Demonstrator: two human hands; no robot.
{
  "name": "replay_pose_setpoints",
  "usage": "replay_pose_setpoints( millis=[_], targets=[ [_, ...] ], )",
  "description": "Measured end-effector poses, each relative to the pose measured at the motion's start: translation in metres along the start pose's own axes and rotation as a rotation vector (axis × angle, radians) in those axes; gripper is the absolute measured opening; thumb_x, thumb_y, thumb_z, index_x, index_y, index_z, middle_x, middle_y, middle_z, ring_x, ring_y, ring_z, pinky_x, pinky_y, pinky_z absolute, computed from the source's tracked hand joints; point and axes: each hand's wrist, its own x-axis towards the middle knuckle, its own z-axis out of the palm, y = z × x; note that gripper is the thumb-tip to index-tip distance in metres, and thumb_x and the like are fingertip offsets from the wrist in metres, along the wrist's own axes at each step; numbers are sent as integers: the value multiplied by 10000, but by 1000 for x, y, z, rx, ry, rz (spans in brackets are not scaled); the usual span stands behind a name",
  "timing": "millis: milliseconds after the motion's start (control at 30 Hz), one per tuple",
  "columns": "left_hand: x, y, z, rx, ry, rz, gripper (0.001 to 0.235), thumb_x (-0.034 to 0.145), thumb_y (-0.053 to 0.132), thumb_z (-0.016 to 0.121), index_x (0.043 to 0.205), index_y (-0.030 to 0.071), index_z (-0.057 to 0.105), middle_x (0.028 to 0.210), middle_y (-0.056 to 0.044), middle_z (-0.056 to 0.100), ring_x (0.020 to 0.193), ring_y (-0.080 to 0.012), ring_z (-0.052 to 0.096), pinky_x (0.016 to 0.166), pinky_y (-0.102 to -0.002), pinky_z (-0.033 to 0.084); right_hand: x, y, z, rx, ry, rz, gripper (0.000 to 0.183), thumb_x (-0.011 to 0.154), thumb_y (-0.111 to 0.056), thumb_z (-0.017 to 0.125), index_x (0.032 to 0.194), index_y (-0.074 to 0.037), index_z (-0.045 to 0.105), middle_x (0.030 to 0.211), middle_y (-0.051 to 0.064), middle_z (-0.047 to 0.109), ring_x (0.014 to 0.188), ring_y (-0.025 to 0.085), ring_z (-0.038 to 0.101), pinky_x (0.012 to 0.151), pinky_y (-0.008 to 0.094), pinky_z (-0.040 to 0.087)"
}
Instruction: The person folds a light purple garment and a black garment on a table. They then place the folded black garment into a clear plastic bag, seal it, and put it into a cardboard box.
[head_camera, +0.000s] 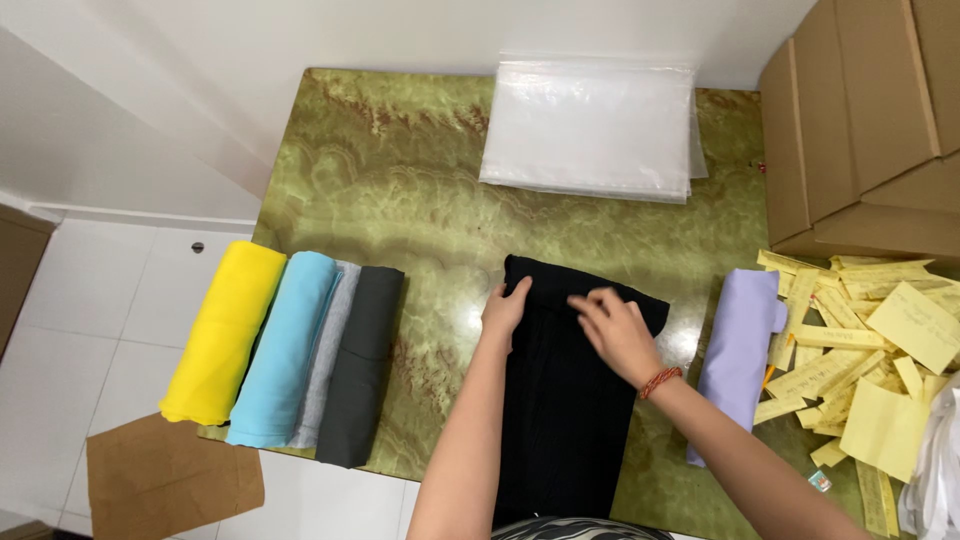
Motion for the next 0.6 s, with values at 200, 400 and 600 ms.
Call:
replay_pose_setpoints(
  millis=[200,400,600],
  targets=[
    [3,-14,-5,-8,19,27,638,1010,545,664,1543,211,556,1412,-199,650,1317,-412,636,1024,-605,562,32,57,-25,139,-340,426,554,951,-601,722,1410,-292,694,1349,54,653,1309,303,606,1083,492,461],
    [-10,-10,-17,-108,-21,0,385,1078,410,605,1424,240,617,1103,-131,746,1100,-342,713,813,-634,608,24,56,-21,409,-404,454,653,769,-439,910,1355,-205,743,1260,105,753,1234,370,689,1059,486,524],
    [-32,-3,-38,-169,-170,12,401,1090,365,550,1458,206,549,1001,-20,717,962,-185,618,734,-536,626,2,27,2,91,-255,203,578,804,-335,855,1318,-216,622,1137,34,598,1210,288,608,1050,424,509]
  ],
)
